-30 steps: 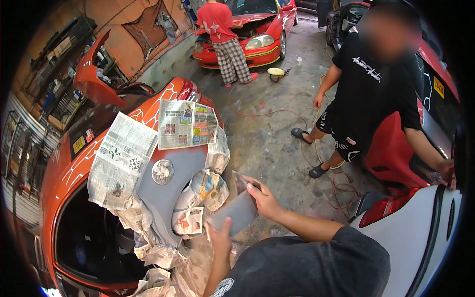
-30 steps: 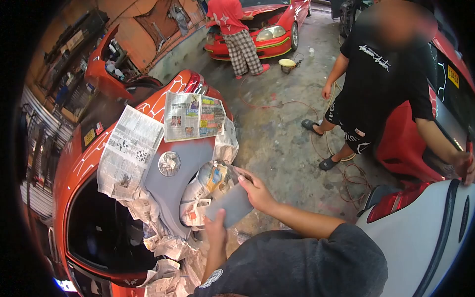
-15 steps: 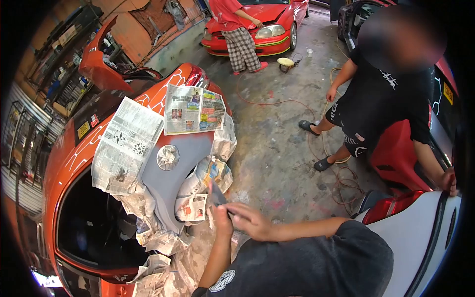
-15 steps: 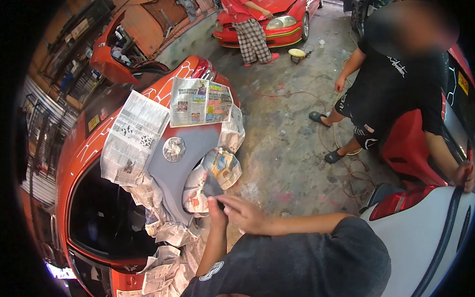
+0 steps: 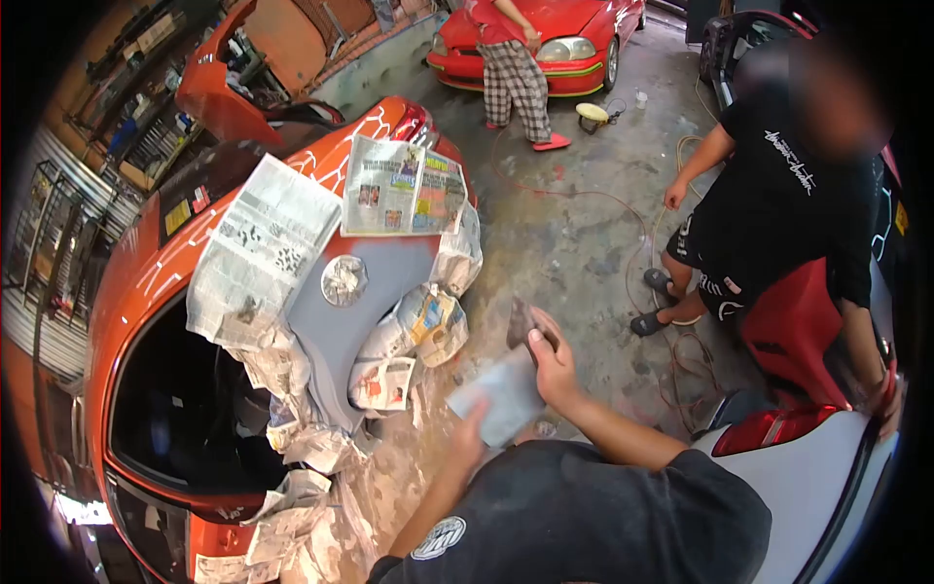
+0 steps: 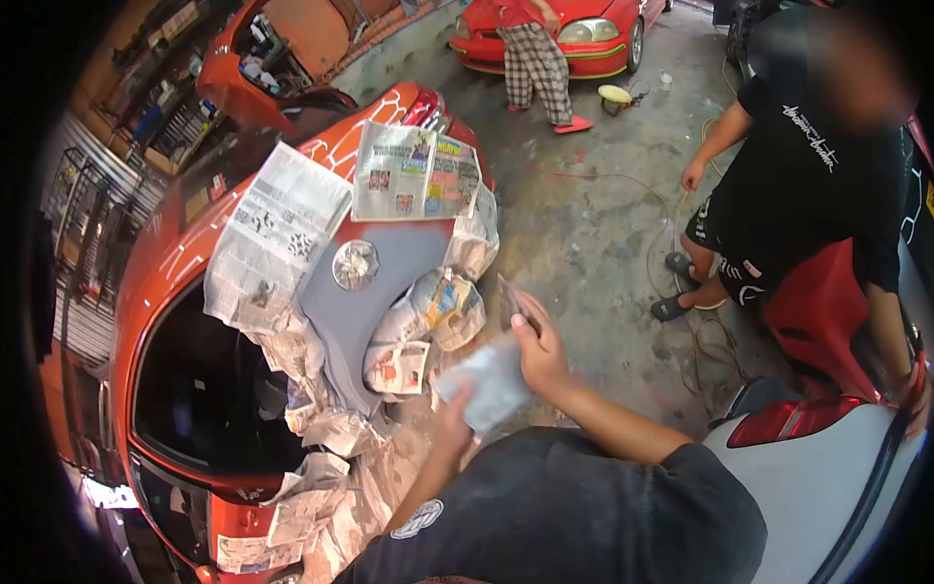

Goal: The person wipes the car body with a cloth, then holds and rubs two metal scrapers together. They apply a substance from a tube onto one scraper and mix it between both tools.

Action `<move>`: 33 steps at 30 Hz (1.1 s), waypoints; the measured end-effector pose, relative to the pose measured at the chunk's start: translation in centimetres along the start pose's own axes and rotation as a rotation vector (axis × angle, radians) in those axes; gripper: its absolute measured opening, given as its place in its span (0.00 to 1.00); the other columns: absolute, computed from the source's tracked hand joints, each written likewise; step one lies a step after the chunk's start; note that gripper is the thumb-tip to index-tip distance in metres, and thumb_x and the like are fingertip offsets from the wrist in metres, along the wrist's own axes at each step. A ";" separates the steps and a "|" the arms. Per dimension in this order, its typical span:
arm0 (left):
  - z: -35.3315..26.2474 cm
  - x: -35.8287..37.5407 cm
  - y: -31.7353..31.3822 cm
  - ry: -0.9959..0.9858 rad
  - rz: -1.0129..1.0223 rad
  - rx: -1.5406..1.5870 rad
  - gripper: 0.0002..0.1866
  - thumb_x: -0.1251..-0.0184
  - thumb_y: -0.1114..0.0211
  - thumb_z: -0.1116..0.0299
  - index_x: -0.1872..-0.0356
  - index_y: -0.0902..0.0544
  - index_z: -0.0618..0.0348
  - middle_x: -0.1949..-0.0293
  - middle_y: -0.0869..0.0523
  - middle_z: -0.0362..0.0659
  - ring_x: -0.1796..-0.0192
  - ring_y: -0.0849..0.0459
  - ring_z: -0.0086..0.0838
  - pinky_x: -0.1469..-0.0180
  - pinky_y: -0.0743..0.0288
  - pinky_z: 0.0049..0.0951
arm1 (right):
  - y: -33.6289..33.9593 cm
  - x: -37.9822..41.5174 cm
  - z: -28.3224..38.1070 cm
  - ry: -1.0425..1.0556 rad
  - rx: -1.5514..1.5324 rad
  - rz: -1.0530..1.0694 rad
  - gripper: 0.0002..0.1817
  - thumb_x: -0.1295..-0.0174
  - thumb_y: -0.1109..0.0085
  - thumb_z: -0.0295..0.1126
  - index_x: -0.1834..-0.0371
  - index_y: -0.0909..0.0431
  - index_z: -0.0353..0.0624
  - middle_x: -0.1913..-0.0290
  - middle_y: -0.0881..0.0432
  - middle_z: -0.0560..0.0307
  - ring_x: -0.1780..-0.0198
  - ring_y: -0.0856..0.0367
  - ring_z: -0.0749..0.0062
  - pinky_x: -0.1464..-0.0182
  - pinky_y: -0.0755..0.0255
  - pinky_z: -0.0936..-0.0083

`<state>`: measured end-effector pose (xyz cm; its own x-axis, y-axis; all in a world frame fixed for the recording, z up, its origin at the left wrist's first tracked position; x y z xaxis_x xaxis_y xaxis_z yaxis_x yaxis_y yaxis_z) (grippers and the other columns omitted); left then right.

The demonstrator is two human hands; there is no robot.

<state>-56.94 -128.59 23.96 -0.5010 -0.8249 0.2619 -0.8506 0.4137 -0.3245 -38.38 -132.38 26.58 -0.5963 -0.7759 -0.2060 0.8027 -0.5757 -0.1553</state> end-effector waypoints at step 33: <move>-5.0 -0.2 1.7 -0.253 -0.132 -0.230 0.17 0.23 0.41 0.62 0.45 0.18 0.67 0.54 0.13 0.44 0.50 0.17 0.26 0.50 0.23 0.32 | -1.1 3.4 -3.4 -0.473 -0.229 0.140 0.32 0.34 0.35 0.35 0.30 0.35 0.35 0.42 0.22 0.51 0.43 0.22 0.72 0.40 0.28 0.74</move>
<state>-59.08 -125.84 27.90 -0.3534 -0.9344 0.0458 -0.9335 0.3490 -0.0823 -41.33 -133.49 22.75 -0.3758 -0.9028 0.2091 0.8220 -0.4289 -0.3746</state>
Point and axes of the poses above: each hand's wrist, its own x-axis away from the middle knuckle, its own y-axis out of the back of the hand, z = x × y, the point moved 5 cm from there along -x, towards the middle knuckle
